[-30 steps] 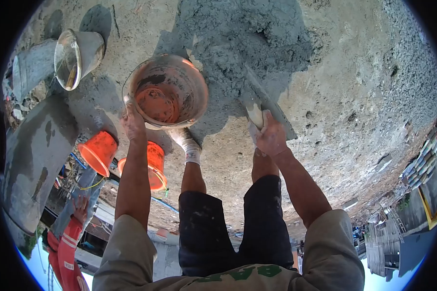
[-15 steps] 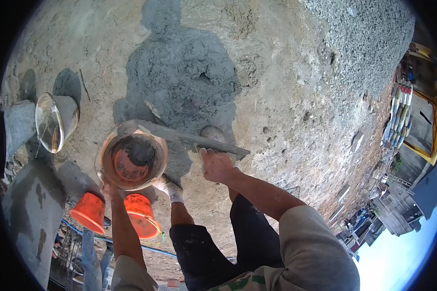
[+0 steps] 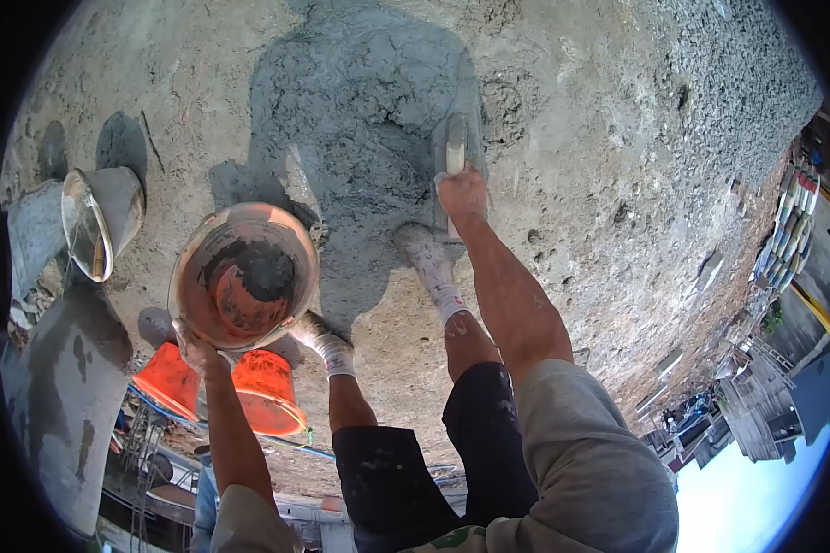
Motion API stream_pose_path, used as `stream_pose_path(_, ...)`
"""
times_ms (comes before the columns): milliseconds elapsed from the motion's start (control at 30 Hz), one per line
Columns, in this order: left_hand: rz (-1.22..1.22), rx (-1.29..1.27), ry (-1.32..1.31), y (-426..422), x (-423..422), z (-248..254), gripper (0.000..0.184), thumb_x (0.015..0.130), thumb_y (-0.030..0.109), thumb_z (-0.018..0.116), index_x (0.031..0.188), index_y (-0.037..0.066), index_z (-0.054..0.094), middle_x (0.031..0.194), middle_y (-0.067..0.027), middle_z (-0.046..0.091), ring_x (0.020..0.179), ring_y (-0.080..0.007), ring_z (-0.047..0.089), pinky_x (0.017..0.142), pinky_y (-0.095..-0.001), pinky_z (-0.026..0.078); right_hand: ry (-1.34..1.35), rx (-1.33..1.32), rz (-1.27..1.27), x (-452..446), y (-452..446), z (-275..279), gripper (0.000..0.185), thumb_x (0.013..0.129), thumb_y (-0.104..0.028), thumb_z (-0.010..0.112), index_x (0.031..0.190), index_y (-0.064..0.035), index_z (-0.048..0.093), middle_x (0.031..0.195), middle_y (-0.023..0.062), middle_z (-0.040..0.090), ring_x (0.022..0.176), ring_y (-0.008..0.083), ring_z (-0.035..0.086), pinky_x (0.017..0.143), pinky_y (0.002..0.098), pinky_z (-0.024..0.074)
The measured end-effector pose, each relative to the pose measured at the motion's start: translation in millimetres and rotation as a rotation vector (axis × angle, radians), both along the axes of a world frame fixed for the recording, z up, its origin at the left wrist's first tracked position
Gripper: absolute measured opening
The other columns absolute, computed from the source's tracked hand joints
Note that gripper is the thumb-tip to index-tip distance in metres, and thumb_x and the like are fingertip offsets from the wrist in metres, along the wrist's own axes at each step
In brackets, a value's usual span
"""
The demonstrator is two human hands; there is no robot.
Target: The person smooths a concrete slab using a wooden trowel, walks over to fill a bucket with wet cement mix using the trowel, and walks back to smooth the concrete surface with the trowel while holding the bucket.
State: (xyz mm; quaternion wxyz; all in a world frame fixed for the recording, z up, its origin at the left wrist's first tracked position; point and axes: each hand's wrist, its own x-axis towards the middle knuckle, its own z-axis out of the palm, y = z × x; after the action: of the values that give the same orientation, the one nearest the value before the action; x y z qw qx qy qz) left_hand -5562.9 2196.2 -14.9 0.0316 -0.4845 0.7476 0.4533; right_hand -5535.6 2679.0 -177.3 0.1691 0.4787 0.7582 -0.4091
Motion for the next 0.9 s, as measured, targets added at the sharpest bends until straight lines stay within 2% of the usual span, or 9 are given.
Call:
stream_pose_path(233,-0.016,0.018,0.019,11,3,5,0.061,0.098,0.045,0.043,0.133,-0.004,0.046,0.132,-0.0171,0.051,0.116,-0.0271,0.052,0.099,-0.0380,0.041,-0.030,-0.112,0.110,-1,-11,-13,0.031,0.074,-0.015,0.065,0.100,0.0016,0.062,0.091,0.0224,0.067,0.088,0.0383,0.065,0.077,0.0424,0.0526)
stream_pose_path(400,-0.087,0.019,-0.020,2,5,3,0.063,0.097,0.048,0.044,0.134,-0.003,0.046,0.133,-0.0163,0.050,0.118,-0.0272,0.051,0.100,-0.0380,0.041,-0.075,-0.413,-0.015,-48,9,6,0.028,0.077,-0.013,0.065,0.102,0.0010,0.063,0.072,0.0133,0.064,0.058,0.0237,0.063,0.054,0.0357,0.0510)
stream_pose_path(433,-0.065,0.030,-0.030,8,5,7,0.063,0.096,0.048,0.044,0.134,-0.002,0.046,0.133,-0.0160,0.050,0.117,-0.0272,0.051,0.100,-0.0380,0.041,-0.035,-0.421,-0.009,-48,11,20,0.026,0.079,-0.009,0.065,0.103,0.0011,0.062,0.065,0.0069,0.059,0.048,0.0148,0.054,0.043,0.0308,0.0442)
stream_pose_path(600,0.126,0.125,-0.120,22,22,32,0.067,0.095,0.053,0.044,0.138,0.002,0.041,0.134,-0.0146,0.048,0.116,-0.0274,0.051,0.100,-0.0411,0.040,0.032,-0.549,-0.050,-22,31,52,0.027,0.079,-0.004,0.066,0.105,0.0002,0.061,0.064,0.0032,0.055,0.047,0.0115,0.050,0.042,0.0291,0.0410)
stream_pose_path(633,0.117,0.110,-0.179,26,27,38,0.069,0.094,0.055,0.044,0.140,0.004,0.038,0.135,-0.0122,0.046,0.117,-0.0267,0.051,0.096,-0.0419,0.044,0.033,-0.555,-0.048,-16,33,62,0.027,0.079,-0.004,0.066,0.106,-0.0001,0.061,0.064,0.0027,0.055,0.047,0.0108,0.049,0.041,0.0286,0.0404)
stream_pose_path(733,0.120,0.191,-0.176,40,50,40,0.070,0.093,0.058,0.045,0.139,0.006,0.040,0.135,-0.0111,0.046,0.117,-0.0265,0.051,0.089,-0.0411,0.048,-0.004,-0.543,-0.080,-17,39,95,0.027,0.079,-0.005,0.067,0.106,-0.0009,0.062,0.066,0.0023,0.054,0.050,0.0090,0.049,0.041,0.0275,0.0393)
stream_pose_path(800,0.195,0.184,-0.155,57,56,37,0.064,0.093,0.055,0.048,0.131,0.003,0.049,0.126,-0.0114,0.053,0.112,-0.0251,0.054,0.084,-0.0397,0.051,-0.036,-0.514,-0.037,-18,49,122,0.029,0.079,-0.006,0.068,0.106,-0.0005,0.061,0.069,0.0039,0.057,0.053,0.0110,0.052,0.044,0.0297,0.0423)
stream_pose_path(833,0.242,0.149,-0.166,71,55,39,0.060,0.093,0.052,0.050,0.127,0.002,0.053,0.122,-0.0116,0.057,0.108,-0.0240,0.056,0.083,-0.0391,0.051,-0.065,-0.509,-0.014,-12,56,137,0.029,0.079,-0.007,0.069,0.107,-0.0003,0.061,0.071,0.0046,0.059,0.055,0.0120,0.054,0.045,0.0309,0.0438)
stream_pose_path(900,0.292,0.192,-0.056,81,55,43,0.055,0.093,0.049,0.053,0.119,0.001,0.059,0.112,-0.0085,0.062,0.098,-0.0203,0.059,0.080,-0.0352,0.050,0.036,-0.297,0.306,5,71,156,0.035,0.078,-0.011,0.072,0.108,0.0010,0.059,0.074,0.0104,0.063,0.058,0.0193,0.059,0.052,0.0356,0.0484)
